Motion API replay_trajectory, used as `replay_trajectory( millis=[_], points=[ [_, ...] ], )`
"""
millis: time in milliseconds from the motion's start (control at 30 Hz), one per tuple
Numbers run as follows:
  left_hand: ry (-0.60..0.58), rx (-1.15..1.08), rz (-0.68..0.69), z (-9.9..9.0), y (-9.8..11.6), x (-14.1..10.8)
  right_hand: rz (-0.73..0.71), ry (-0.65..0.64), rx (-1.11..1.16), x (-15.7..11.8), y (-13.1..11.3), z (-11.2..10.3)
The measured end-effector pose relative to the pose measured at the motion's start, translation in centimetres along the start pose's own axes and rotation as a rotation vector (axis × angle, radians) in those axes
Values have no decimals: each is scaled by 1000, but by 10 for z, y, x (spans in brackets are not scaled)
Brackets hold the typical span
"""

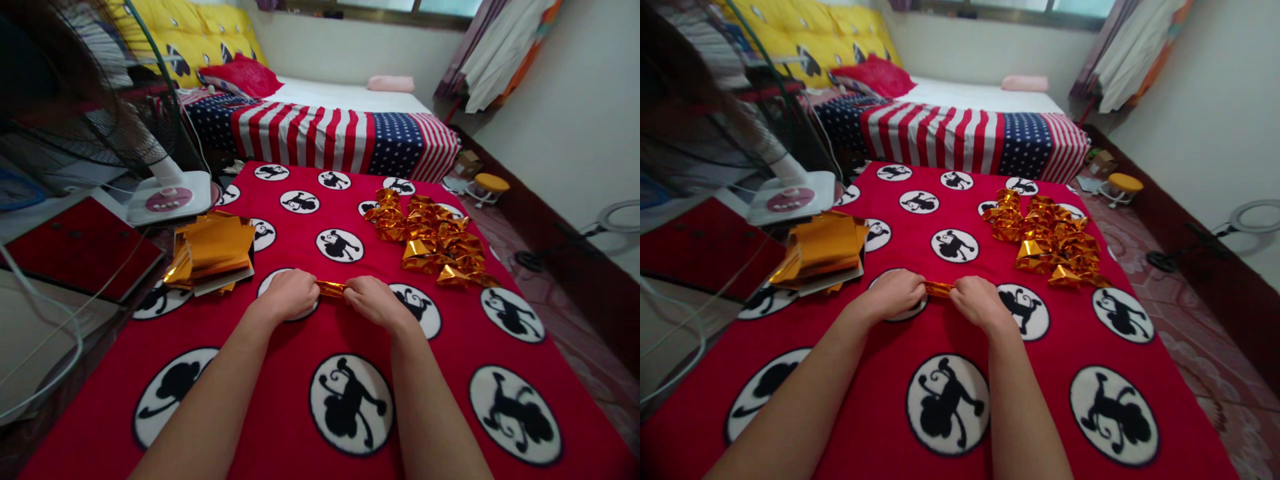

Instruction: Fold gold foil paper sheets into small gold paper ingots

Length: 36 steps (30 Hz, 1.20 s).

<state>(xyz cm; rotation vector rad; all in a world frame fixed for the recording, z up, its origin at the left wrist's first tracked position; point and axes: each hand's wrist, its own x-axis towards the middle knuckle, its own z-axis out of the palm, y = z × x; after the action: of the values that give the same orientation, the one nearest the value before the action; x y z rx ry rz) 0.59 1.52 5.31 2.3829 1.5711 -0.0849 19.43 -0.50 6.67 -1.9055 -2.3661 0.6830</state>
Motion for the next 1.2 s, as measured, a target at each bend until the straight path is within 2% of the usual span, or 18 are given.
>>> replay_trajectory(
  millis=[133,567,867,1033,1200],
  points=[
    [-14,-46,19,-2,1,-3,17,24,-40,-1,-1,-1],
    [-38,-65,80,1,-2,-2,31,-12,10,-1,1,-2],
    [-41,-51,63,1,0,-2,42,-26,57,-1,1,-1],
    [-48,-12,66,3,0,-1,41,16,91,1,1,1],
    [-44,-9,56,2,1,-1,20,-20,145,1,2,1]
  ],
)
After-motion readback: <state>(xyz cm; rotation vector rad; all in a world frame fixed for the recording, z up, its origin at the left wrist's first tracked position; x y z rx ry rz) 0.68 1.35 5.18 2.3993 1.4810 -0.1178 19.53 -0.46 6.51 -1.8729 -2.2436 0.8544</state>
